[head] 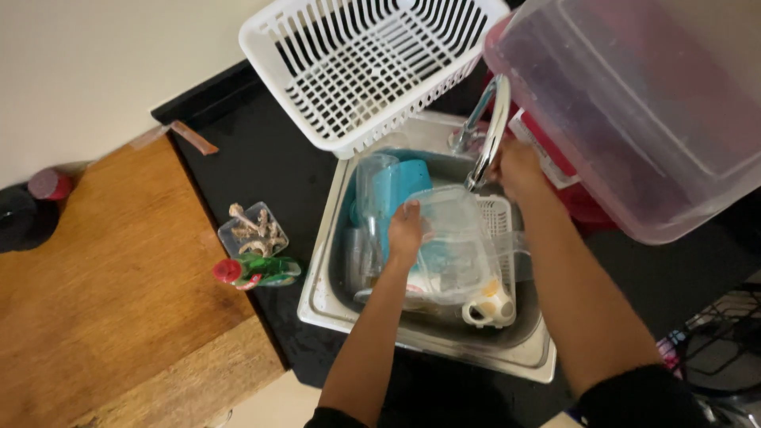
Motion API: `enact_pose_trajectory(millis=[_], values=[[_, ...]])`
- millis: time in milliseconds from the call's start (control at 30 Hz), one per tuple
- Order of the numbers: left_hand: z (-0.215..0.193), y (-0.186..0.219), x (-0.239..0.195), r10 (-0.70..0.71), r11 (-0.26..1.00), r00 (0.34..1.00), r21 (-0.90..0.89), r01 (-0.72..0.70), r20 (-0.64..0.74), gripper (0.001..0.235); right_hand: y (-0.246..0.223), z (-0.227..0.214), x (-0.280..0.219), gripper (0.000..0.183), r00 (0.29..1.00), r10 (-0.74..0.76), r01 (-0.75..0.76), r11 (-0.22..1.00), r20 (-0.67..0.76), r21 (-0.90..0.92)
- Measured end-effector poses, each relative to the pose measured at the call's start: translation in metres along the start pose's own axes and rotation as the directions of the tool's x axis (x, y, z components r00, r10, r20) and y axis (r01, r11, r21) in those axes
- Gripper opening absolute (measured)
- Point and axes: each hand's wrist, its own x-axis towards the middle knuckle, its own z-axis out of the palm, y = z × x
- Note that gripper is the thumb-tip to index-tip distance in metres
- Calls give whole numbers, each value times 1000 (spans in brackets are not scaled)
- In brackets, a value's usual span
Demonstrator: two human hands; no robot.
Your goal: The person washes plastic containers in a kitchen sink using a pink sponge and dish soap. They scrub the containers, rinse them under running water, and place them into a white dish rack.
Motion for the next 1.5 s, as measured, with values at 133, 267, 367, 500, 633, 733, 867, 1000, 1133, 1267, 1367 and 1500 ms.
enact_pose_trajectory(millis=[133,267,367,500,633,733,867,1000,1133,1267,1367,1500], values=[[0,-4,10,159,986,986,35,-161,53,55,-10,11,-7,35,999,-42,42,999,-24,7],[1,4,0,82,995,995,-65,-79,48,50,17,17,-45,28,986,-157,128,921,-48,-367],[-1,-10,12,115,984,988,-149,-99,107,45,46,9,-74,34,992,-114,120,833,45,-540],[-15,-80,68,280,888,930,-432,-157,239,35,37,10,-102,44,988,80,-14,902,135,-432],[3,-117,100,549,819,806,-334,-466,223,29,-18,25,-142,53,996,80,-51,890,44,-452],[27,-75,58,805,322,581,731,-602,124,52,-13,21,-151,56,986,-163,98,733,-35,-673],[37,-34,20,-9,976,919,-195,93,394,37,-5,22,-158,47,896,-436,280,703,-85,-654],[29,-24,20,-173,979,884,-19,201,434,44,26,13,-142,37,919,-335,183,829,-207,-528],[30,28,-9,305,895,920,256,-365,244,50,22,24,-130,36,943,-255,123,864,-215,-488],[45,85,-51,568,466,792,705,-535,225,53,30,47,-105,47,946,-101,-80,850,-309,-521],[48,97,-60,659,413,734,736,-537,166,49,61,50,-82,51,935,-93,-91,871,-343,-484],[37,95,-67,625,599,777,596,-535,69,45,43,58,-117,42,973,204,-193,976,-107,105]])
